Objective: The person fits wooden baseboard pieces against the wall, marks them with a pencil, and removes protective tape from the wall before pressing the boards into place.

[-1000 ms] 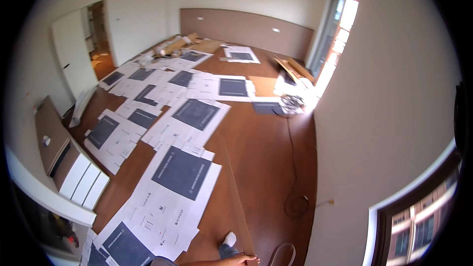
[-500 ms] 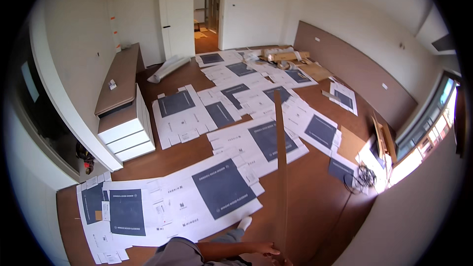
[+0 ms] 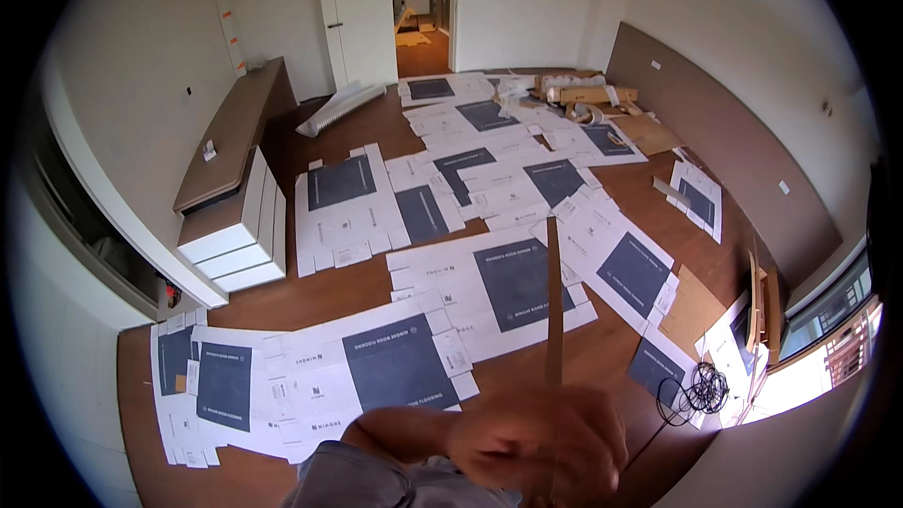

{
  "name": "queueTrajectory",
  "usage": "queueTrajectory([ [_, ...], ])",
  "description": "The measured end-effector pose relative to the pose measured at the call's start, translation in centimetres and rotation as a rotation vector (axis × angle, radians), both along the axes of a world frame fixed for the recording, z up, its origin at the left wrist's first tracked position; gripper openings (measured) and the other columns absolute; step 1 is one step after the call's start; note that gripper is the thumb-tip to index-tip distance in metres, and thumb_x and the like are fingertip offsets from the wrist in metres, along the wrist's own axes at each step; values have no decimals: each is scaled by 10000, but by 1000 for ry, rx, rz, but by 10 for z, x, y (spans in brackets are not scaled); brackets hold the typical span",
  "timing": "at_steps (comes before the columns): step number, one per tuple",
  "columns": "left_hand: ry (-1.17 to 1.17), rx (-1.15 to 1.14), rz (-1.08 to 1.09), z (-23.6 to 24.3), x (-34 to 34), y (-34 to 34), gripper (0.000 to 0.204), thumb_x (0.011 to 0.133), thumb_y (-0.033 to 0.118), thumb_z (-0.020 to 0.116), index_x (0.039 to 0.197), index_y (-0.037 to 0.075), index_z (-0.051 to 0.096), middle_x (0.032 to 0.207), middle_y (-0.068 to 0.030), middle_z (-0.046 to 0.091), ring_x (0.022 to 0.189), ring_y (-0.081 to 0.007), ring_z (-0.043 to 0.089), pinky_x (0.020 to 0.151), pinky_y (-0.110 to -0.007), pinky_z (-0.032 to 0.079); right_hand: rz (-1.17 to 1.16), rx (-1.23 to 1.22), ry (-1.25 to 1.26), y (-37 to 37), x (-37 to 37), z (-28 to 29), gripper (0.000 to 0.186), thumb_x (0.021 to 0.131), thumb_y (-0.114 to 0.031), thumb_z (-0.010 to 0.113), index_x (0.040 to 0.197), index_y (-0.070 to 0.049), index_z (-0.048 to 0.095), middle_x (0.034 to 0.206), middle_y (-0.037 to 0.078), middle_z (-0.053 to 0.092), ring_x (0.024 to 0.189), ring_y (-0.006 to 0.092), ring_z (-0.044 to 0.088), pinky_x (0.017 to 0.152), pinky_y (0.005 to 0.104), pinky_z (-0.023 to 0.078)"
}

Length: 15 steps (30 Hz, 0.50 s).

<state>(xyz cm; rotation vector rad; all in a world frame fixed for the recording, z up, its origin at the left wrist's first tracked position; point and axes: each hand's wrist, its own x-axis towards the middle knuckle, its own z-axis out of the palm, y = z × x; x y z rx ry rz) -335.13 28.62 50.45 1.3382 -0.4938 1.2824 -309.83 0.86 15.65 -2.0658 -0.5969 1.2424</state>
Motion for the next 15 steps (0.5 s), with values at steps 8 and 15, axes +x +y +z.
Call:
queueTrajectory([
  [8,-301,-171,-144,64,175,65,145,1015,65,566,999,-24,679,929,-164,678,808,-206,665,661,-277,555,328,-81,-243,155,203,-9,394,943,-349,641,942,44,679,774,122,661,720,222,590,667,406,482],
  [15,-524,-86,-258,43,340,208,115,997,52,591,967,8,693,922,-134,673,728,-206,602,642,-292,528,287,-78,-286,246,390,-30,309,929,-287,656,916,21,683,689,91,642,623,212,577,585,396,476],
])
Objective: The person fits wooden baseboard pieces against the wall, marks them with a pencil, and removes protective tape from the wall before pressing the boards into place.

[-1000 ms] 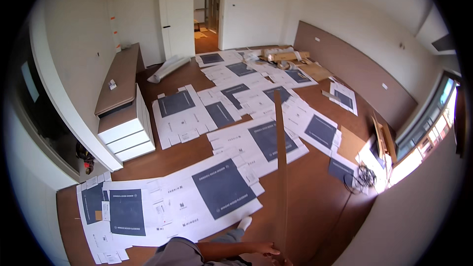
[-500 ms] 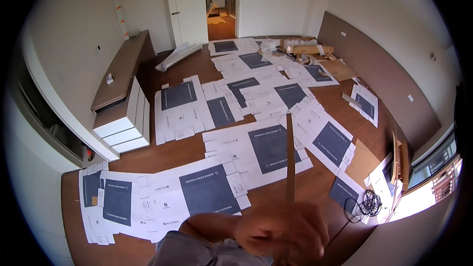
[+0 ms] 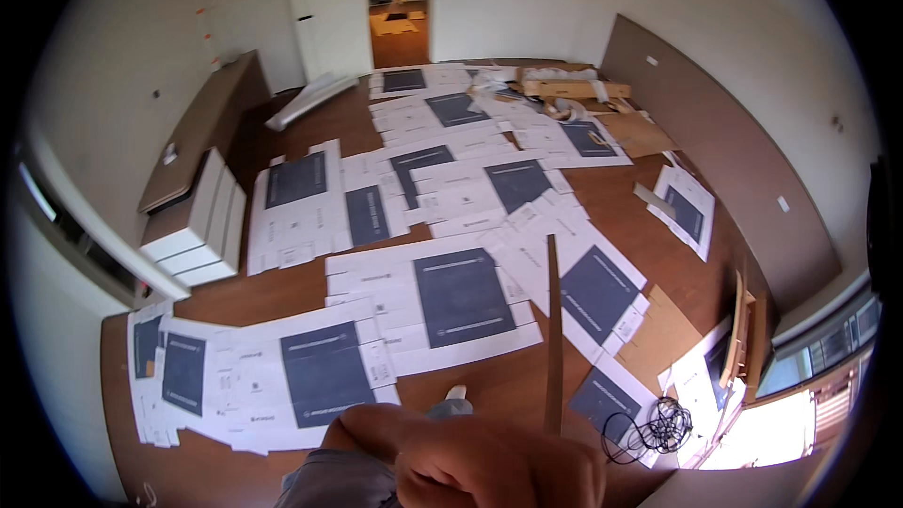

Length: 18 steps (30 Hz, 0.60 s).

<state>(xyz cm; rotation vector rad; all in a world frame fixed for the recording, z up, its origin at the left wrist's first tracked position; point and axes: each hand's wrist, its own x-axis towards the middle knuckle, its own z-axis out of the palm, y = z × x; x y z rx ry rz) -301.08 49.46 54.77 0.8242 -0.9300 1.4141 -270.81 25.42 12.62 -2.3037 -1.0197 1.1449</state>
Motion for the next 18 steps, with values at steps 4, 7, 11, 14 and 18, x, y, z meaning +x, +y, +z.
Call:
queueTrajectory([
  [4,219,19,-41,-17,36,83,97,985,63,614,969,14,696,931,-130,660,792,-200,593,670,-286,505,-32,11,86,89,48,-35,254,928,-248,654,924,4,684,677,83,633,603,204,578,554,381,470],
  [7,227,77,-110,-37,106,174,144,987,82,620,1054,-22,693,961,-139,646,806,-216,593,692,-297,488,-126,-128,33,159,52,69,376,941,-327,639,920,47,678,720,123,661,680,223,602,622,407,485],
  [11,157,31,-330,-33,186,261,181,988,65,613,1119,-37,683,998,-161,636,866,-242,598,776,-351,495,-129,-111,12,211,92,79,350,930,-317,649,944,31,687,743,151,676,701,272,631,639,425,500],
  [14,149,-59,-477,-23,246,325,175,978,66,619,1119,-23,673,990,-171,648,830,-238,609,758,-390,513,-142,-91,-18,262,124,91,333,922,-309,657,963,20,694,761,173,687,716,310,652,652,439,510],
  [18,600,-76,-517,-76,355,437,93,915,12,682,1007,11,669,968,-167,652,820,-272,621,747,-431,513,-230,-68,-87,298,181,79,315,911,-298,668,987,5,703,785,201,702,736,360,681,670,457,525],
])
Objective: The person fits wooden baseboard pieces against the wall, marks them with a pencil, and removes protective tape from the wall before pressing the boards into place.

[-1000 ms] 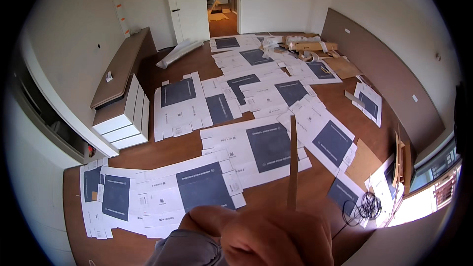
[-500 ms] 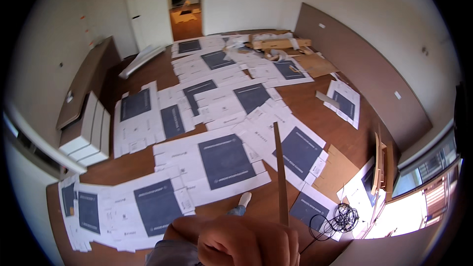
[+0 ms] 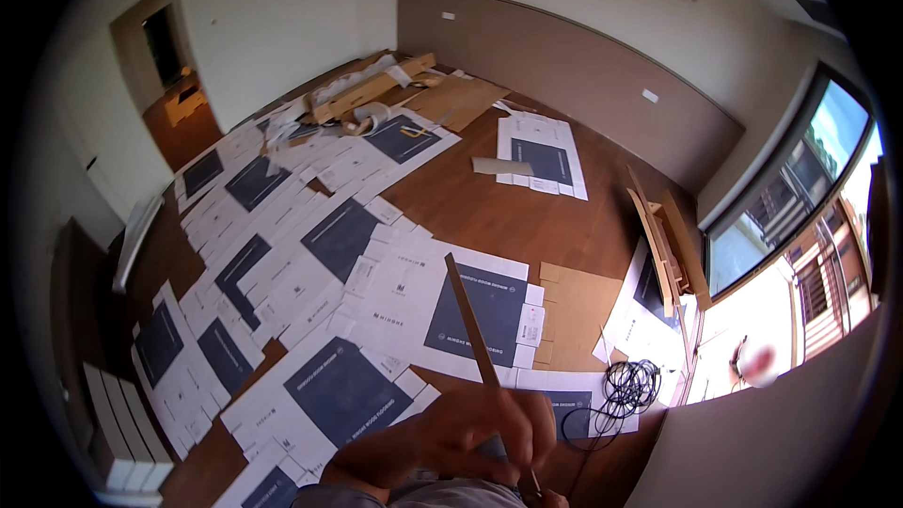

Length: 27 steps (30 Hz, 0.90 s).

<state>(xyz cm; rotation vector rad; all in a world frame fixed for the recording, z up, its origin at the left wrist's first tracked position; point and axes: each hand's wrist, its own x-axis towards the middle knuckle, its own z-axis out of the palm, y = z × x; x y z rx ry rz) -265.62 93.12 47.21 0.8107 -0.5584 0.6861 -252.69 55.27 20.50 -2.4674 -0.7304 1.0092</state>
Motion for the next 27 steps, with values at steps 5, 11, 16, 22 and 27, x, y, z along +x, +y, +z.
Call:
queueTrajectory([
  [5,822,858,730,-178,145,121,83,948,104,646,939,23,663,913,-132,662,849,-311,657,744,-426,522,-33,-80,116,114,87,19,409,906,-384,654,1043,-2,701,920,267,705,917,432,691,788,503,523],
  [11,1805,1279,117,-572,49,183,404,917,411,587,989,39,726,1026,-225,714,975,-393,686,849,-494,538,167,-48,-70,221,257,-58,482,913,-478,560,907,-22,717,848,238,712,811,435,695,746,527,551],
  [16,2162,74,-227,-576,71,193,315,980,299,587,1097,25,689,939,-181,696,819,-267,643,737,-421,530,163,-135,-95,294,400,-38,461,917,-456,551,959,-32,727,857,226,713,854,420,694,781,504,546],
  [22,1973,-117,-118,-587,207,289,237,1005,170,567,1126,-10,662,873,-141,674,707,-185,603,660,-355,521,69,-78,-65,407,535,-30,431,900,-409,556,978,-20,726,859,252,704,845,432,691,783,500,550],
  [27,1731,866,-30,-627,373,427,213,926,147,572,991,0,710,814,-113,710,737,-219,686,664,-341,545,21,-17,-53,494,627,-37,413,897,-406,581,922,-23,736,840,253,697,846,432,691,766,505,550],
])
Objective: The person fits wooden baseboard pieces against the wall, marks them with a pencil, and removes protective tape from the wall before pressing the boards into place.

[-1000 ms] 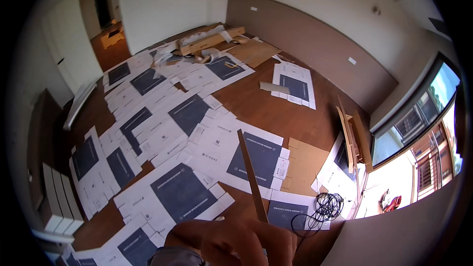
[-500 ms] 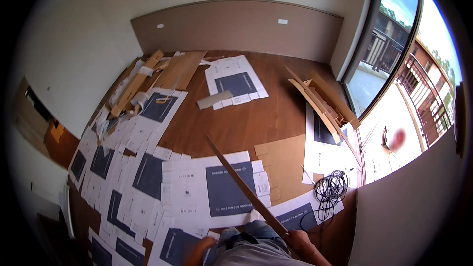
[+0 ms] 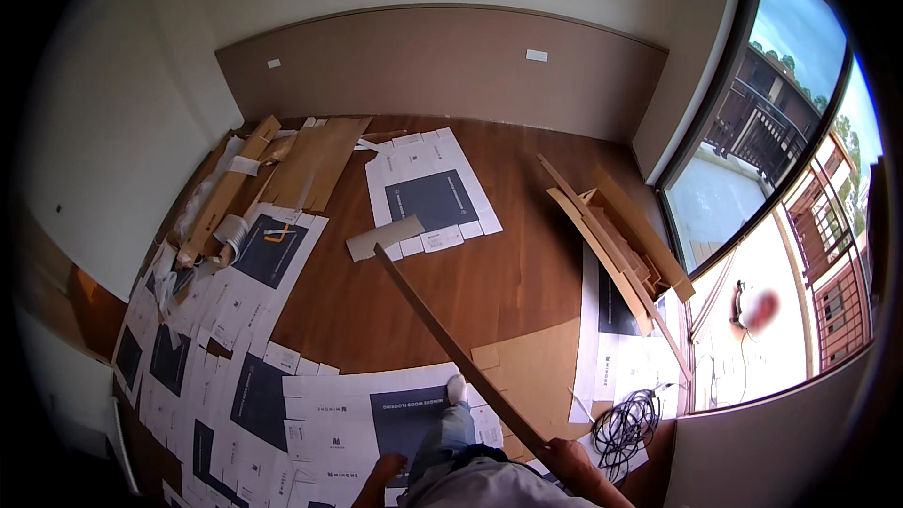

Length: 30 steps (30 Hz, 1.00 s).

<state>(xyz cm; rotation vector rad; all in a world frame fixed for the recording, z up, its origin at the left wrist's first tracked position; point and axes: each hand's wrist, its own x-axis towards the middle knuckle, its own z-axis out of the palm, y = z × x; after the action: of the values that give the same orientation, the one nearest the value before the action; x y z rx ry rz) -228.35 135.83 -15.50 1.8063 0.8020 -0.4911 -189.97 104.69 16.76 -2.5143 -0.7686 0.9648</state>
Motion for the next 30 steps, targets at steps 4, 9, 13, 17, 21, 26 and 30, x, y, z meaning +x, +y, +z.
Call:
queueTrajectory([
  [4,-47,217,235,79,216,92,310,895,336,635,976,51,725,924,-198,730,887,-353,707,771,-450,546,-25,53,7,48,73,19,369,858,-381,621,930,-49,763,909,239,716,892,401,707,796,477,565],
  [9,-292,246,148,134,428,211,229,923,259,626,950,48,710,940,-181,723,896,-337,705,784,-426,543,-72,-44,64,111,177,46,352,909,-347,656,964,1,668,905,265,697,897,463,660,774,535,511],
  [13,-264,308,-51,168,564,265,251,919,255,655,1034,39,709,962,-160,743,909,-263,725,788,-377,550,-7,-39,4,142,274,-3,323,877,-337,650,915,-26,727,829,224,704,813,418,688,738,499,554],
  [17,-336,188,-38,134,681,283,251,927,225,648,1065,22,700,985,-159,745,923,-270,725,809,-374,555,135,-16,-103,196,399,-24,327,908,-367,653,878,-46,702,791,199,712,789,393,713,715,494,566],
  [21,-288,109,30,149,767,270,294,915,175,682,1159,11,670,998,-168,738,938,-278,716,841,-376,559,243,-6,-111,266,525,-15,376,916,-418,651,899,-44,690,763,188,702,767,378,712,693,478,566],
  [26,-438,349,-33,191,886,314,454,883,86,684,1318,30,570,1185,-222,654,1080,-379,634,949,-442,505,299,75,-155,344,668,-10,374,913,-431,656,927,-58,683,798,184,707,805,383,708,708,483,558],
  [30,-656,659,-183,237,992,397,645,813,36,723,1419,67,506,1439,-191,486,1282,-397,492,1066,-471,418,345,237,-208,407,769,-4,256,889,-338,690,925,-84,691,764,141,680,796,345,692,691,465,554],
])
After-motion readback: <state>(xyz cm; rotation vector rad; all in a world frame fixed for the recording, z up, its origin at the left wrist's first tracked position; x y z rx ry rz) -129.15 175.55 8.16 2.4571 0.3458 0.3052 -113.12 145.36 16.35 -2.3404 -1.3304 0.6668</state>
